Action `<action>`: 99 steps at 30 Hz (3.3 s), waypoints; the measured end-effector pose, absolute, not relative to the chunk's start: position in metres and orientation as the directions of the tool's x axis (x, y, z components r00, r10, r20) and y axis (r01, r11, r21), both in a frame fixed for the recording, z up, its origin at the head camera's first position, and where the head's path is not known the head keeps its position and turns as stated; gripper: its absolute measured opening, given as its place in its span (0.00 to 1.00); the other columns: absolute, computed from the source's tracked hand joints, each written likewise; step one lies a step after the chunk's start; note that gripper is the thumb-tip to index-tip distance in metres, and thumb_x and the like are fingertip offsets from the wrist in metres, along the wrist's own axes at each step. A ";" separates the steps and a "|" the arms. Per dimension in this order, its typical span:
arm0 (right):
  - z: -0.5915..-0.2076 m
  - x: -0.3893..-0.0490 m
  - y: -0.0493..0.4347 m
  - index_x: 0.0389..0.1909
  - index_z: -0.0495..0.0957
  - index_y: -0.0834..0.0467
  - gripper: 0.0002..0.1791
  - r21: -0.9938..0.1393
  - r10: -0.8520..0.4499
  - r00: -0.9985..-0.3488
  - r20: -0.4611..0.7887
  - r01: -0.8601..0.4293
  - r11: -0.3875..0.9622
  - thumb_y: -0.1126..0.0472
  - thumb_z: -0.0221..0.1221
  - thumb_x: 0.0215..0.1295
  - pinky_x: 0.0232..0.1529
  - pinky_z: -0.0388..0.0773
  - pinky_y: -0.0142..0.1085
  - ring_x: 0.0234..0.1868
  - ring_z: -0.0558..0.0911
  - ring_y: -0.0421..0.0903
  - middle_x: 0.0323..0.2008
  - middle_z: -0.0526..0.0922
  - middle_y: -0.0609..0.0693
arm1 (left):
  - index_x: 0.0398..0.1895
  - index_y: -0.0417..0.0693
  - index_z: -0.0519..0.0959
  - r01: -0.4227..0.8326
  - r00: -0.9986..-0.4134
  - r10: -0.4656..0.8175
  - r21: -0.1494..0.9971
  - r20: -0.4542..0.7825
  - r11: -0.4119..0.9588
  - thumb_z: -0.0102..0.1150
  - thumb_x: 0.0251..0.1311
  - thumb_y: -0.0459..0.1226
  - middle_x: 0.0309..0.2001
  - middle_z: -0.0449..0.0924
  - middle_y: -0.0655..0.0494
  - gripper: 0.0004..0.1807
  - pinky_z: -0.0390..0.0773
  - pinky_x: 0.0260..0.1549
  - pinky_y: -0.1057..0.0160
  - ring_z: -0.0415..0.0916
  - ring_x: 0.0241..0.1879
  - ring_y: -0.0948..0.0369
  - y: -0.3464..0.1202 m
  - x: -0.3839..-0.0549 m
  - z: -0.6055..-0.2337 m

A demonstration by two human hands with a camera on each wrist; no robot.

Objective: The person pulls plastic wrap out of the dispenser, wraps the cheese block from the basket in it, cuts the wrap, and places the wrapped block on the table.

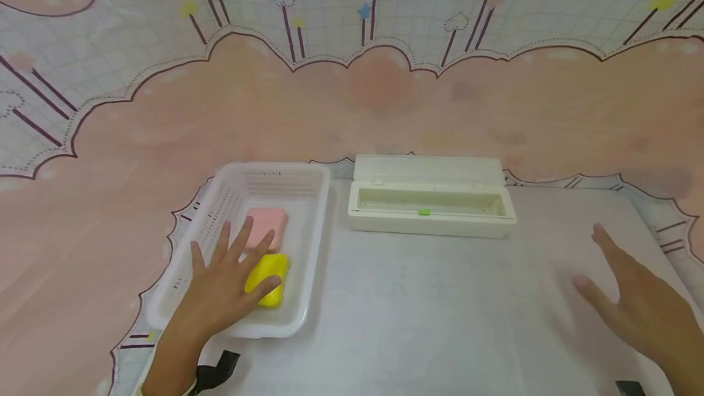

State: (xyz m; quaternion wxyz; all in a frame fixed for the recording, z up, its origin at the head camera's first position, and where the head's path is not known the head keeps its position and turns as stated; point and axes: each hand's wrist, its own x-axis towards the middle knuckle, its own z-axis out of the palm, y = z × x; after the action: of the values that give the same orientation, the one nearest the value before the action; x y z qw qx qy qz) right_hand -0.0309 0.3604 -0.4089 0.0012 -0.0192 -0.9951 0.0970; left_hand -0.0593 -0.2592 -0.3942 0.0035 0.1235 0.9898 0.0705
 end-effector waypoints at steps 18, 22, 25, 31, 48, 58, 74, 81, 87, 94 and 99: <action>-0.364 -0.125 0.320 0.57 0.83 0.56 0.24 -0.318 -0.239 -0.955 0.176 -0.285 0.904 0.44 0.63 0.70 0.26 0.74 0.36 0.35 0.82 0.51 0.40 0.89 0.58 | 0.60 0.45 0.81 0.543 -0.790 0.607 0.360 -0.087 0.758 0.60 0.71 0.43 0.53 0.85 0.52 0.19 0.81 0.53 0.53 0.81 0.50 0.54 -0.186 -0.172 -0.310; -0.368 -0.151 0.311 0.55 0.84 0.57 0.24 -0.378 -0.240 -0.968 0.067 -0.247 0.892 0.43 0.63 0.69 0.22 0.70 0.34 0.30 0.77 0.46 0.40 0.89 0.56 | 0.57 0.46 0.84 0.539 -0.761 0.639 0.435 -0.117 0.721 0.60 0.71 0.42 0.49 0.87 0.54 0.16 0.82 0.47 0.56 0.81 0.44 0.56 -0.163 -0.209 -0.324; -0.373 -0.168 0.305 0.54 0.85 0.57 0.24 -0.417 -0.254 -0.967 -0.020 -0.223 0.881 0.42 0.63 0.69 0.22 0.70 0.36 0.26 0.76 0.46 0.39 0.88 0.55 | 0.57 0.47 0.84 0.508 -0.750 0.641 0.478 -0.165 0.717 0.59 0.72 0.42 0.49 0.87 0.54 0.16 0.79 0.55 0.51 0.83 0.42 0.57 -0.150 -0.230 -0.336; -0.394 -0.197 0.296 0.55 0.85 0.54 0.22 -0.509 -0.260 -0.950 -0.171 -0.141 0.849 0.43 0.63 0.70 0.25 0.73 0.38 0.22 0.80 0.48 0.50 0.86 0.59 | 0.57 0.47 0.84 0.480 -0.705 0.663 0.518 -0.252 0.708 0.59 0.72 0.41 0.53 0.86 0.53 0.16 0.80 0.50 0.54 0.86 0.34 0.58 -0.124 -0.257 -0.363; -0.423 -0.227 0.280 0.56 0.86 0.50 0.22 -0.519 -0.265 -0.918 -0.295 -0.079 0.851 0.44 0.66 0.66 0.28 0.79 0.39 0.24 0.77 0.45 0.62 0.81 0.62 | 0.45 0.57 0.90 0.466 -0.746 0.560 0.318 -0.361 0.826 0.63 0.69 0.47 0.46 0.88 0.61 0.10 0.78 0.54 0.56 0.80 0.49 0.60 -0.091 -0.269 -0.399; -0.427 -0.225 0.277 0.54 0.87 0.45 0.17 -0.452 -0.271 -0.916 -0.297 -0.115 0.884 0.48 0.67 0.65 0.25 0.74 0.37 0.24 0.79 0.44 0.52 0.89 0.52 | 0.43 0.67 0.91 0.388 -0.799 0.458 0.247 -0.390 0.888 0.68 0.65 0.49 0.52 0.87 0.66 0.07 0.79 0.52 0.57 0.81 0.52 0.61 -0.081 -0.267 -0.402; -0.430 -0.225 0.278 0.34 0.90 0.38 0.04 -0.370 -0.263 -0.942 -0.206 -0.174 0.913 0.48 0.67 0.65 0.32 0.73 0.38 0.46 0.84 0.50 0.42 0.90 0.45 | 0.39 0.71 0.91 0.371 -0.833 0.415 0.187 -0.367 0.910 0.69 0.63 0.49 0.56 0.85 0.66 0.04 0.78 0.50 0.58 0.78 0.56 0.59 -0.077 -0.267 -0.403; -0.430 -0.220 0.276 0.37 0.88 0.42 0.03 -0.328 -0.303 -0.940 -0.154 -0.241 0.913 0.51 0.66 0.67 0.28 0.71 0.37 0.36 0.81 0.46 0.39 0.89 0.46 | 0.38 0.68 0.91 0.447 -0.829 0.464 0.128 -0.313 0.885 0.71 0.62 0.48 0.47 0.89 0.66 0.04 0.82 0.40 0.60 0.82 0.50 0.61 -0.073 -0.263 -0.402; -0.430 -0.215 0.275 0.41 0.84 0.48 0.05 -0.315 -0.302 -0.946 -0.117 -0.253 0.915 0.53 0.61 0.72 0.30 0.71 0.39 0.36 0.79 0.48 0.41 0.88 0.50 | 0.40 0.68 0.91 0.483 -0.816 0.494 0.116 -0.300 0.868 0.69 0.63 0.48 0.46 0.89 0.67 0.05 0.83 0.42 0.59 0.82 0.49 0.61 -0.073 -0.263 -0.404; -0.432 -0.212 0.279 0.47 0.77 0.53 0.09 -0.380 -0.255 -0.962 -0.095 -0.202 0.903 0.53 0.55 0.77 0.32 0.72 0.42 0.39 0.80 0.52 0.44 0.88 0.54 | 0.44 0.67 0.90 0.504 -0.807 0.524 0.145 -0.273 0.852 0.68 0.64 0.47 0.48 0.89 0.67 0.07 0.81 0.49 0.56 0.82 0.52 0.60 -0.075 -0.264 -0.407; -0.433 -0.210 0.282 0.48 0.76 0.54 0.10 -0.434 -0.227 -0.971 -0.069 -0.176 0.883 0.52 0.53 0.79 0.31 0.71 0.42 0.40 0.81 0.54 0.43 0.88 0.55 | 0.44 0.68 0.90 0.525 -0.801 0.540 0.129 -0.260 0.841 0.68 0.64 0.48 0.47 0.89 0.68 0.07 0.82 0.46 0.58 0.83 0.50 0.61 -0.074 -0.265 -0.411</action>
State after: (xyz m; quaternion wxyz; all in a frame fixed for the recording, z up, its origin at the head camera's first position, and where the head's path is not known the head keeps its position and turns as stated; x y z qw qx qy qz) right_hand -0.2096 0.2824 -0.4334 -0.0589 0.1040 -0.9686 0.2179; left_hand -0.2654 -0.0741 -0.4105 0.1446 0.2806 0.9485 0.0250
